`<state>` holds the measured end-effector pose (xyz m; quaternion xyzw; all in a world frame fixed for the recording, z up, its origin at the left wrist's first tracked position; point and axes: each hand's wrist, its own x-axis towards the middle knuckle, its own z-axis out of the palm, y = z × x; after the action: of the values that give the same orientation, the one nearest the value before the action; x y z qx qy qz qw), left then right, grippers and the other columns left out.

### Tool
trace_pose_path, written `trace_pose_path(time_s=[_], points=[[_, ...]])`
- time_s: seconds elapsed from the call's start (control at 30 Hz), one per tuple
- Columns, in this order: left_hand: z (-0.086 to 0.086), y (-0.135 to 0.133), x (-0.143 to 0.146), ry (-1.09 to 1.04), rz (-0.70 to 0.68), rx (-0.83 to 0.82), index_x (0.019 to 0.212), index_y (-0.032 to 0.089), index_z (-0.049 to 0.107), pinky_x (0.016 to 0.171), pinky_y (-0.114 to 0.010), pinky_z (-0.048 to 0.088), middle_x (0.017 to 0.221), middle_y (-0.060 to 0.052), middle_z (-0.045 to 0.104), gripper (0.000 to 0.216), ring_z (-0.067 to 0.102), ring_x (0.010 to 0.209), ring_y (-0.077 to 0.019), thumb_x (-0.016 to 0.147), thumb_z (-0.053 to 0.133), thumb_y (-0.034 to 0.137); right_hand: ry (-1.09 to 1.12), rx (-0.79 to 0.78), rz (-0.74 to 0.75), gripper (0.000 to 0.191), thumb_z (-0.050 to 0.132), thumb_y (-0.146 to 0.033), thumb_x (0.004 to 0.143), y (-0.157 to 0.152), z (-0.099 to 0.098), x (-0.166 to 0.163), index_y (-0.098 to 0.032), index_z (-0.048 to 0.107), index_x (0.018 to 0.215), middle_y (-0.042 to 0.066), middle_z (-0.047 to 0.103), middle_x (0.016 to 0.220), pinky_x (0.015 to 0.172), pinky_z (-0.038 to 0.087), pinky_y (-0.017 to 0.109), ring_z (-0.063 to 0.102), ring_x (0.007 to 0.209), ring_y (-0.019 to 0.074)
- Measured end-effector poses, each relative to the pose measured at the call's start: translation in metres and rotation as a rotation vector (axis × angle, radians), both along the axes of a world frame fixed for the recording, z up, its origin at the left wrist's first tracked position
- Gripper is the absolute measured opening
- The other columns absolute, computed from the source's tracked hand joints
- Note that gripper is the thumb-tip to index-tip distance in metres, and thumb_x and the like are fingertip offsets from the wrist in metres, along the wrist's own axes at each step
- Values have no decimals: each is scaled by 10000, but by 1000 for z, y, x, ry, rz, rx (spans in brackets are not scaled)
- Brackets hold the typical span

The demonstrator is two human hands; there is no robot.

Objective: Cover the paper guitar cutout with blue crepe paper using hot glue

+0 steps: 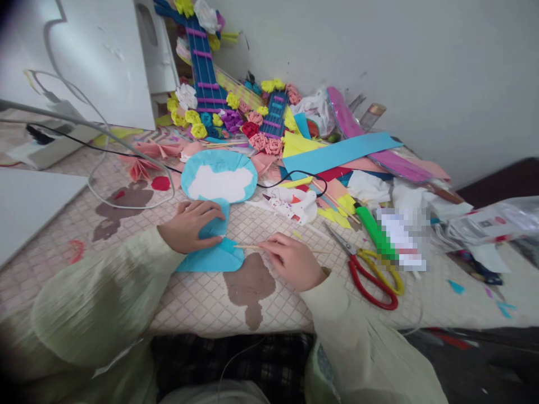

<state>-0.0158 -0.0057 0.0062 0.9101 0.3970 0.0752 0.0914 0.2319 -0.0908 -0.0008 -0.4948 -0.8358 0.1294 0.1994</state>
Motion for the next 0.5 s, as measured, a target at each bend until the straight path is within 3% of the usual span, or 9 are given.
trace_pose_path(time_s=[0.33, 0.5], points=[[0, 0, -1, -19, -5, -9, 1015, 222, 500, 843, -403, 247, 1134, -40, 504, 273, 417, 1047, -237, 788, 438, 359, 26, -23, -38, 296, 413, -158, 831, -4, 0, 0, -223, 603, 1048, 42, 622, 930, 698, 476, 275, 582, 809, 142], [-2, -7, 5, -29, 46, 46, 973, 193, 508, 853, -422, 258, 1109, -66, 510, 444, 431, 1023, -260, 718, 486, 556, -11, -40, -60, 305, 416, -150, 826, -7, -2, 0, -220, 604, 1055, 39, 619, 905, 675, 474, 276, 580, 784, 144]])
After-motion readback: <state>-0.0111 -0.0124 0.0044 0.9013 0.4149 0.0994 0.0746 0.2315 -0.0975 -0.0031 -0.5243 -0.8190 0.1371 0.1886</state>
